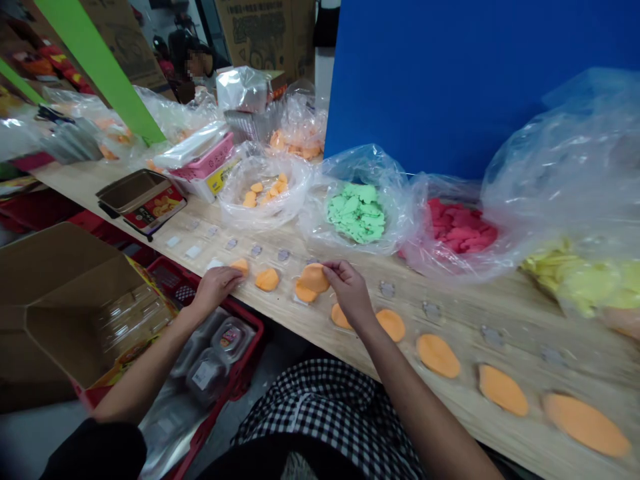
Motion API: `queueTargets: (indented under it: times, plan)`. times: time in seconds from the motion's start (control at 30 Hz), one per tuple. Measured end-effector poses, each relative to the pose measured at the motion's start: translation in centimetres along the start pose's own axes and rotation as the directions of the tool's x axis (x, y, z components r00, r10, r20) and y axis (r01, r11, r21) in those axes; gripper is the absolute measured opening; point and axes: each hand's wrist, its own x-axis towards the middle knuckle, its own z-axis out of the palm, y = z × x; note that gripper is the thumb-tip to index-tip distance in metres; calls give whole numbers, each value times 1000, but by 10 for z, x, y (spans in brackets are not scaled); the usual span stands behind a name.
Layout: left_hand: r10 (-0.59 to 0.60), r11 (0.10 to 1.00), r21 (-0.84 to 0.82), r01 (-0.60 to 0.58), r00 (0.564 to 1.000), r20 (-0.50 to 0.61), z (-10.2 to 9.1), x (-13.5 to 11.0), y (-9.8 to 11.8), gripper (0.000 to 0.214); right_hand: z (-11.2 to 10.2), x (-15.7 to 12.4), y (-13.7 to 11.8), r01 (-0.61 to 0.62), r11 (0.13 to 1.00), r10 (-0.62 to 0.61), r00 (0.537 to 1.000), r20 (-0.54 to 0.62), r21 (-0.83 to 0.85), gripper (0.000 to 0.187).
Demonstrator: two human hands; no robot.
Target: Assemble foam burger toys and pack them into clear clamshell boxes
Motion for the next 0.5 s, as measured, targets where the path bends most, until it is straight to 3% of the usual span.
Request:
queueTargets:
  times: [0.1, 0.27, 0.33, 0.4, 0.47, 0.5]
  plan:
    - [-44, 999, -29, 42, 997, -71, -1, 2, 2, 29, -5, 1, -2, 4, 1000, -2, 998, -63, 26, 24]
    - [-61, 997, -48, 60, 998, -9, -3, 6, 6, 33, -11, 1, -1, 10, 999, -6, 996, -92, 43, 24]
    - [-59, 998, 6, 60, 997, -42, -3, 9, 13, 32, -13, 1, 0, 20, 998, -14, 995, -98, 58, 23]
    - [9, 999, 31, -7, 998, -54, 0, 15, 28, 34, -14, 1, 0, 32, 997, -24, 994, -109, 75, 21]
    - [172, 985, -7, -172, 985, 13, 7, 24, 52, 36, -16, 1, -1, 46, 995, -35, 992, -123, 87, 19]
    - [278, 960, -42, -276, 958, 69, 11, 28, 65, 38, -18, 1, -2, 51, 995, -39, 991, -127, 88, 19]
